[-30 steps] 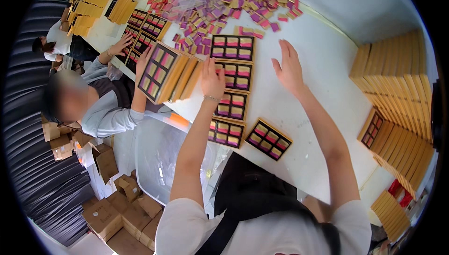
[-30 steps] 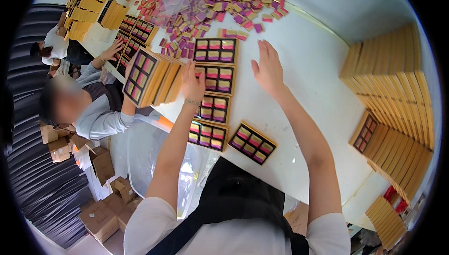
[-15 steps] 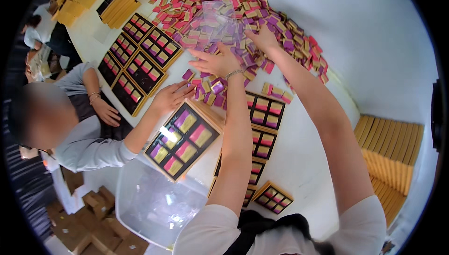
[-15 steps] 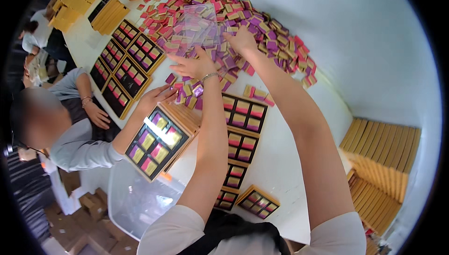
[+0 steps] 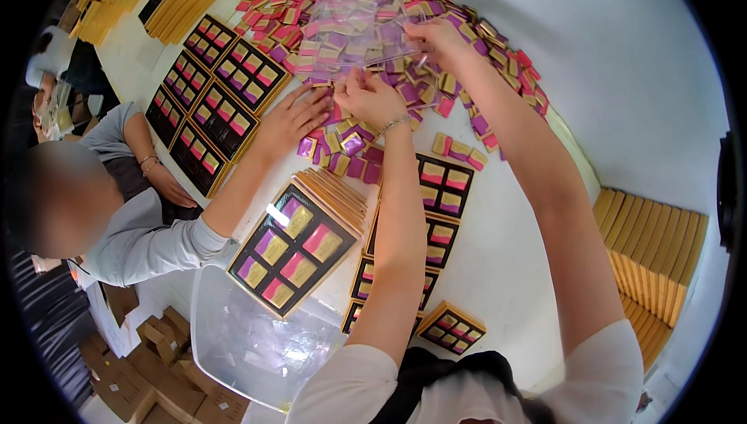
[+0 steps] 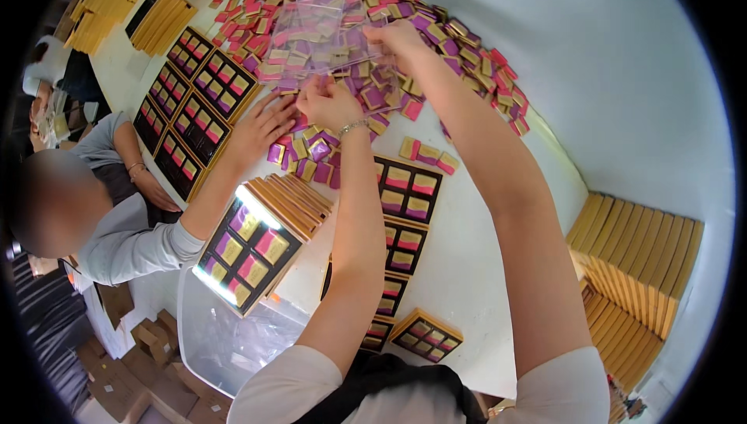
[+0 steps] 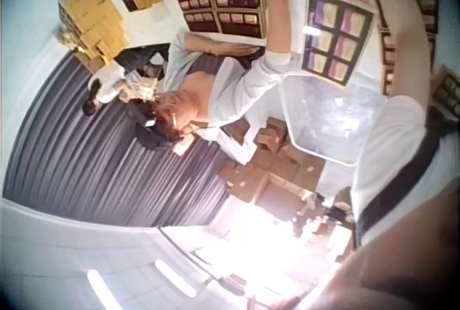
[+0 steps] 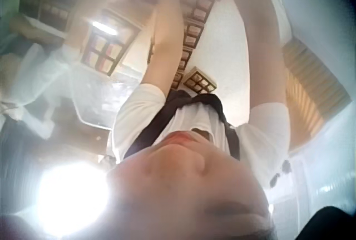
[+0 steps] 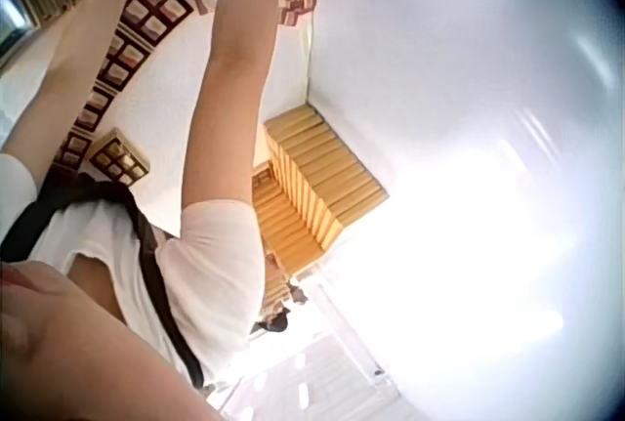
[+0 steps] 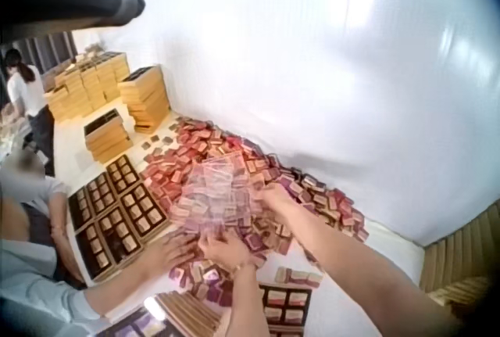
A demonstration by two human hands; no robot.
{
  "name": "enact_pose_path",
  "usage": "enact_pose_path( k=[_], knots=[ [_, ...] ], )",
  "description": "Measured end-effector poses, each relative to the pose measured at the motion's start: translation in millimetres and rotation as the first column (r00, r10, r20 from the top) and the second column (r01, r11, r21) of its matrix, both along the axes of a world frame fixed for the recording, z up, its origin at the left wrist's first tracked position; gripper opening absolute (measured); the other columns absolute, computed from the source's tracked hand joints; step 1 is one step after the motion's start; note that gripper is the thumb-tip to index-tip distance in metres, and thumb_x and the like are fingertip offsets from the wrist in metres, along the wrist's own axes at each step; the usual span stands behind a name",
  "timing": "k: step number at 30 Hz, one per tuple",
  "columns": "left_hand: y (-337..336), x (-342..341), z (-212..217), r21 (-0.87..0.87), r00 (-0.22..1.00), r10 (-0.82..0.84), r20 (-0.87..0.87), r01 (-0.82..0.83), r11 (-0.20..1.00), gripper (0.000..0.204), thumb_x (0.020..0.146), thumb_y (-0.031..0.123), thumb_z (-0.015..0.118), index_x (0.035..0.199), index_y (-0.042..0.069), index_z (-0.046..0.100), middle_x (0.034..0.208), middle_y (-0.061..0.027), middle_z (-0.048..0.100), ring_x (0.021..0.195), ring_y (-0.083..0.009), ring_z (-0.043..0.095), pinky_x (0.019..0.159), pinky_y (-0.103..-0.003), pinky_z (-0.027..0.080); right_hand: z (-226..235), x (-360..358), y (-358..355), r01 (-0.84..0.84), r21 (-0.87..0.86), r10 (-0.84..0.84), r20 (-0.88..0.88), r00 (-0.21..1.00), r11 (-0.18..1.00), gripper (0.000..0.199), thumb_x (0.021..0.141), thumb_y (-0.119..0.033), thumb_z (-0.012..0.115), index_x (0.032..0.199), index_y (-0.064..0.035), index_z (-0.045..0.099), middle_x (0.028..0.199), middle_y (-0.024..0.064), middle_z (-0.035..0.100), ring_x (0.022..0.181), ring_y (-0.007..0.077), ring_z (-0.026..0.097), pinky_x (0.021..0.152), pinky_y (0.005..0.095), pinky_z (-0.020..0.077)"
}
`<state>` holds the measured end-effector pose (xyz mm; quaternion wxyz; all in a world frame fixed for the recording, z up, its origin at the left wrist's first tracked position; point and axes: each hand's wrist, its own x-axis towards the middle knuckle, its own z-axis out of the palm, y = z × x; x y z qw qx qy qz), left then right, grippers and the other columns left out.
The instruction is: The person places small, colorful rectangular items into the compartments of black trays on a table. They arrange the items by hand, filling the slots in the trays and stacking the completed units. The person also handles a clear plastic bag and uses scissors to cut a small piece of material.
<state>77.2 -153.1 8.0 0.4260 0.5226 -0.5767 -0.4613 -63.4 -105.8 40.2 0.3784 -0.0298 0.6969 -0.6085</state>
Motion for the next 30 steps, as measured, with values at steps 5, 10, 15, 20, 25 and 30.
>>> enact_pose_path(
  k=[5, 10, 15, 20, 25, 30],
  knots=[
    [73, 23, -3, 0.08, 0.9, -0.264, -0.348, 0.309, 0.948, 0.026, 0.082, -0.008, 0.056, 0.107, -0.004, 0.062, 0.109, -0.0115, 0.047, 0.087, -0.0191, 0.061, 0.073, -0.026, 0.05, 24, 18, 103, 0.071, -0.162, -0.055, 0.101, 0.993, 0.984, 0.021, 0.088, -0.023, 0.066, 0.103, -0.0092, 0.059, 0.099, 0.0019, 0.063, 0.09, 0.014, 0.061, 0.075, 0.0358, 0.0521],
    [162, 62, 10, 0.002, 0.766, -0.598, -0.237, 0.616, 0.788, 0.029, 0.078, -0.007, 0.058, 0.104, 0.002, 0.066, 0.098, -0.01, 0.055, 0.086, -0.0205, 0.059, 0.069, -0.027, 0.049, 23, 45, 245, 0.194, -0.123, -0.187, 0.07, 0.98, 0.973, 0.024, 0.086, -0.025, 0.068, 0.102, -0.0095, 0.058, 0.101, 0.002, 0.061, 0.095, 0.0147, 0.06, 0.084, 0.0384, 0.0497],
    [201, 104, 27, 0.056, 0.059, -0.998, 0.034, 0.997, 0.061, 0.027, 0.082, 0.012, 0.06, 0.109, 0.009, 0.067, 0.087, -0.014, 0.064, 0.08, -0.0232, 0.064, 0.072, -0.034, 0.051, 6, 114, 378, 0.384, 0.019, -0.382, 0.147, 0.912, 0.923, 0.032, 0.087, -0.027, 0.068, 0.111, -0.0118, 0.054, 0.102, 0.0001, 0.062, 0.094, 0.0134, 0.06, 0.082, 0.0369, 0.0505],
    [139, 19, 37, 0.107, 0.122, -0.801, 0.586, 0.968, 0.226, 0.022, 0.08, 0.02, 0.06, 0.097, 0.006, 0.062, 0.083, -0.0173, 0.067, 0.077, -0.0326, 0.067, 0.069, -0.043, 0.055, -27, 181, 478, 0.551, 0.213, -0.58, 0.101, 0.809, 0.807, 0.029, 0.086, -0.025, 0.067, 0.108, -0.0122, 0.054, 0.094, 0.0006, 0.063, 0.086, 0.0134, 0.059, 0.074, 0.0341, 0.0515],
    [11, -59, 29, -0.374, 0.589, 0.084, 0.804, 0.391, 0.841, 0.041, 0.089, 0.026, 0.054, 0.122, 0.002, 0.051, 0.114, -0.0212, 0.054, 0.108, -0.0329, 0.053, 0.087, -0.046, 0.048, -44, 223, 491, 0.697, 0.248, -0.671, -0.194, 0.716, 0.672, 0.057, 0.081, -0.031, 0.073, 0.126, -0.0066, 0.049, 0.104, 0.0065, 0.06, 0.088, 0.0178, 0.058, 0.072, 0.032, 0.0504],
    [-35, -57, 27, -0.054, 0.064, 0.018, 0.998, 0.614, 0.787, 0.045, 0.092, 0.041, 0.052, 0.123, 0.009, 0.058, 0.131, -0.0107, 0.052, 0.123, -0.0262, 0.045, 0.093, -0.046, 0.039, -55, 251, 483, 0.675, 0.427, -0.22, -0.723, 0.654, 0.602, 0.063, 0.086, -0.025, 0.068, 0.134, 0.0031, 0.039, 0.134, 0.0226, 0.044, 0.121, 0.0373, 0.046, 0.099, 0.0418, 0.0407]
  ],
)
